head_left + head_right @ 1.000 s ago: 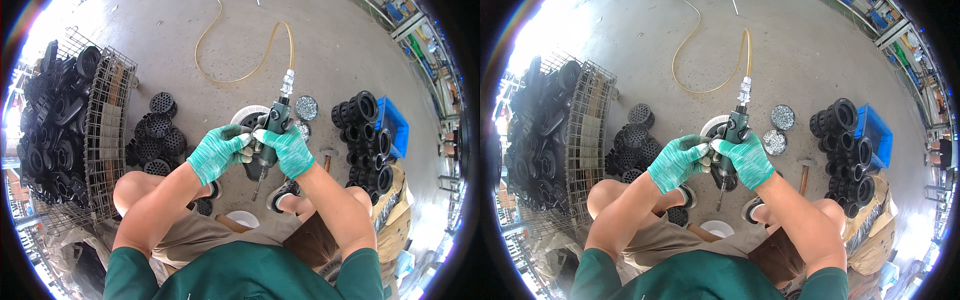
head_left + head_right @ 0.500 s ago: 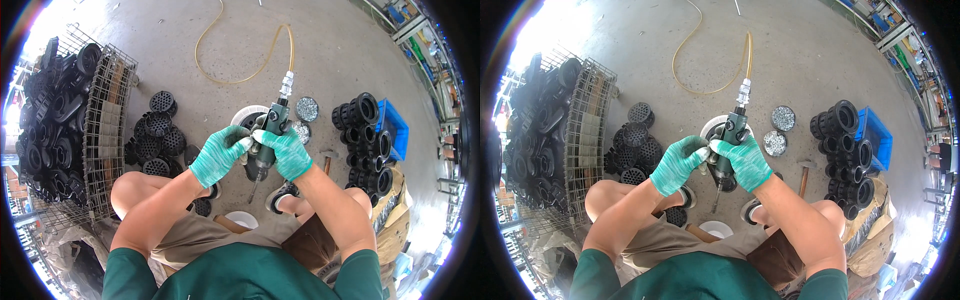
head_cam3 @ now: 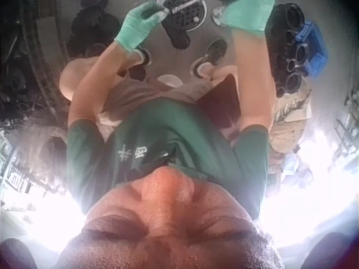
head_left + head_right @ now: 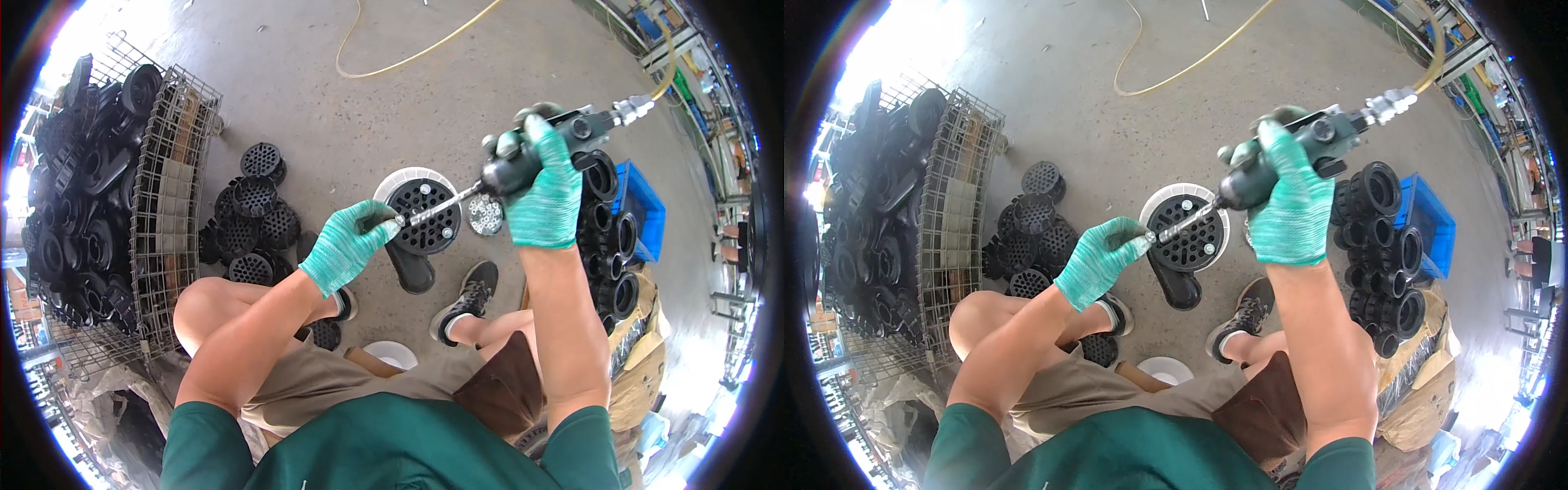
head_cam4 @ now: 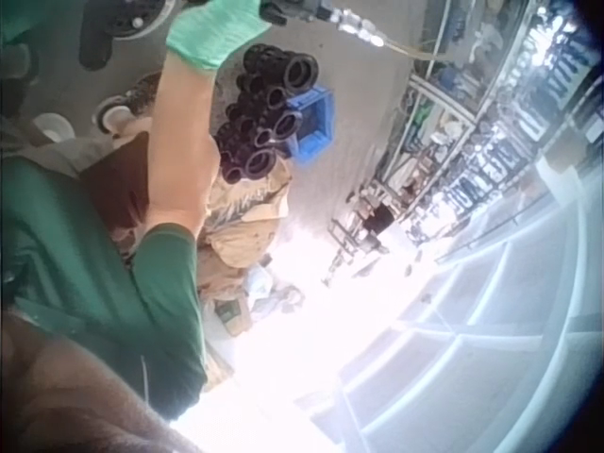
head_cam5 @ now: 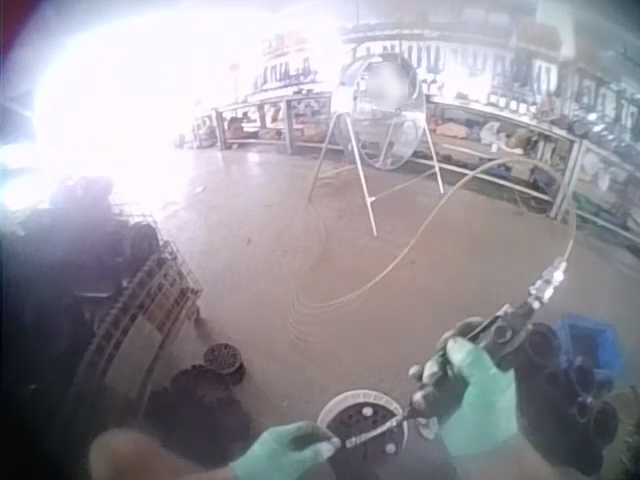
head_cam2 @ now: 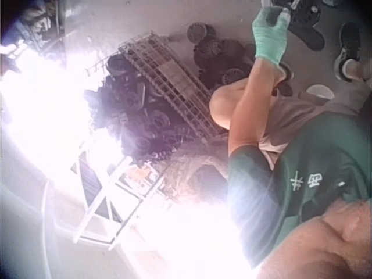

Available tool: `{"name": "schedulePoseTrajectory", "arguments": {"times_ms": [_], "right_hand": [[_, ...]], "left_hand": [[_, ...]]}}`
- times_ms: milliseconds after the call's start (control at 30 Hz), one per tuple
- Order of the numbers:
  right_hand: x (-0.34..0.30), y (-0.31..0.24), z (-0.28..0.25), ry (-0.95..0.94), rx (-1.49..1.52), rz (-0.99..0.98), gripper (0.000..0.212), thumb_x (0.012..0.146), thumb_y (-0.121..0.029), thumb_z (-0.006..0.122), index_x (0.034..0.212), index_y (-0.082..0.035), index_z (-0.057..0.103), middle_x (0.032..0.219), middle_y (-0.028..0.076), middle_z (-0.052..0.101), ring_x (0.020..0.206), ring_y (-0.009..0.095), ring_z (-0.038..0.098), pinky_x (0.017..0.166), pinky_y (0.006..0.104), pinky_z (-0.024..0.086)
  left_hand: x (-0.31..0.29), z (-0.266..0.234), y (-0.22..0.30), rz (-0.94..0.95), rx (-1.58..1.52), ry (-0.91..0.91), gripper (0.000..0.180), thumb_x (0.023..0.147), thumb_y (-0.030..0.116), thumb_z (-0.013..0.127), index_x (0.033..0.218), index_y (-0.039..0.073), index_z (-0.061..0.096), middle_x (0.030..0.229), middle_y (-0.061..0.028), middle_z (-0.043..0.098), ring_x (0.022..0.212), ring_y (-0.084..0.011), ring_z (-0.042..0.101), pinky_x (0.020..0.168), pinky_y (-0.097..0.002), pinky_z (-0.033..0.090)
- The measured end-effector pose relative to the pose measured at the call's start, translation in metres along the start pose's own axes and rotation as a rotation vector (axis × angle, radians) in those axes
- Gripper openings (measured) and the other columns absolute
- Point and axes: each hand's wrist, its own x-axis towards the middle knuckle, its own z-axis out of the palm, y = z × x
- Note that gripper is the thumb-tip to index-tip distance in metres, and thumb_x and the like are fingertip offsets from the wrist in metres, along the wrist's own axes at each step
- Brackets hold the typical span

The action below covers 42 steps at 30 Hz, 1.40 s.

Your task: The person picks up a black plastic housing from a wire crate, seats a circular grate inside, inserts a screw, and fastens it using a pneumatic screwdriver. The person then takes another small plastic piece and secures it to the assembly using a hammer.

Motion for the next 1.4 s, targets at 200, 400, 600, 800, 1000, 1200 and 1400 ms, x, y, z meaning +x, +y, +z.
{"name": "schedulePoseTrajectory", "arguments": {"times_ms": [200, 400, 600, 800, 1000, 1200, 1400], "right_hand": [[0.009, 0.004, -0.008, 0.033, 0.071, 0.019, 0.019, 0.092, -0.008, 0.068, 0.11, -0.011, 0.059, 0.096, 0.006, 0.063, 0.073, 0.018, 0.064, 0.083, 0.0457, 0.058], [0.013, 0.011, -0.013, 0.019, 0.076, 0.019, 0.021, 0.091, -0.01, 0.07, 0.11, -0.013, 0.06, 0.097, 0.004, 0.064, 0.072, 0.017, 0.064, 0.081, 0.044, 0.058], [0.018, 0.018, -0.019, -0.028, 0.133, 0.064, 0.018, 0.093, -0.012, 0.069, 0.109, -0.014, 0.061, 0.097, 0.003, 0.064, 0.074, 0.016, 0.063, 0.082, 0.0427, 0.057], [0.016, 0.009, -0.021, -0.094, 0.16, 0.054, 0.016, 0.093, -0.012, 0.068, 0.108, -0.014, 0.063, 0.097, 0.003, 0.065, 0.077, 0.015, 0.063, 0.084, 0.042, 0.057], [0.015, 0.01, -0.022, -0.074, 0.154, 0.113, 0.018, 0.093, -0.012, 0.069, 0.11, -0.013, 0.062, 0.098, 0.005, 0.066, 0.078, 0.016, 0.065, 0.085, 0.0427, 0.057], [0.005, 0.018, -0.009, -0.084, -0.019, 0.071, 0.023, 0.092, -0.01, 0.069, 0.112, -0.011, 0.058, 0.1, 0.008, 0.063, 0.081, 0.019, 0.065, 0.081, 0.0414, 0.058], [-0.003, 0.05, -0.015, -0.191, -0.165, 0.065, 0.029, 0.091, -0.003, 0.072, 0.117, -0.008, 0.059, 0.103, 0.005, 0.067, 0.09, 0.017, 0.067, 0.084, 0.0337, 0.056]], "left_hand": [[-0.002, 0.002, 0.005, -0.001, -0.025, -0.037, 0.029, 0.096, 0.018, 0.074, 0.118, 0.0, 0.069, 0.104, -0.0047, 0.072, 0.097, -0.0108, 0.062, 0.091, -0.0281, 0.052], [-0.003, -0.001, -0.001, -0.007, -0.063, -0.064, 0.033, 0.096, 0.022, 0.074, 0.12, 0.0, 0.069, 0.103, -0.0053, 0.072, 0.096, -0.0114, 0.062, 0.091, -0.029, 0.052], [-0.006, -0.008, -0.003, -0.043, -0.072, -0.106, 0.038, 0.098, 0.028, 0.072, 0.121, -0.001, 0.068, 0.101, -0.0059, 0.071, 0.096, -0.0125, 0.064, 0.091, -0.0301, 0.052], [-0.004, -0.005, -0.001, -0.121, -0.357, -0.252, 0.038, 0.099, 0.031, 0.07, 0.118, -0.002, 0.067, 0.1, -0.0054, 0.07, 0.094, -0.0142, 0.065, 0.089, -0.0317, 0.054], [-0.006, 0.001, 0.0, -0.003, -0.047, -0.145, 0.028, 0.099, 0.02, 0.069, 0.117, -0.002, 0.067, 0.105, -0.0069, 0.07, 0.094, -0.0152, 0.066, 0.09, -0.0316, 0.054], [0.021, -0.004, -0.001, 0.234, 0.462, -0.054, 0.021, 0.095, 0.011, 0.07, 0.114, 0.001, 0.069, 0.102, -0.0095, 0.07, 0.094, -0.021, 0.067, 0.088, -0.0343, 0.053], [0.044, -0.004, -0.037, 0.417, 0.971, -0.038, 0.023, 0.088, 0.017, 0.075, 0.107, 0.005, 0.071, 0.098, -0.014, 0.068, 0.094, -0.036, 0.064, 0.084, -0.0443, 0.053]]}}
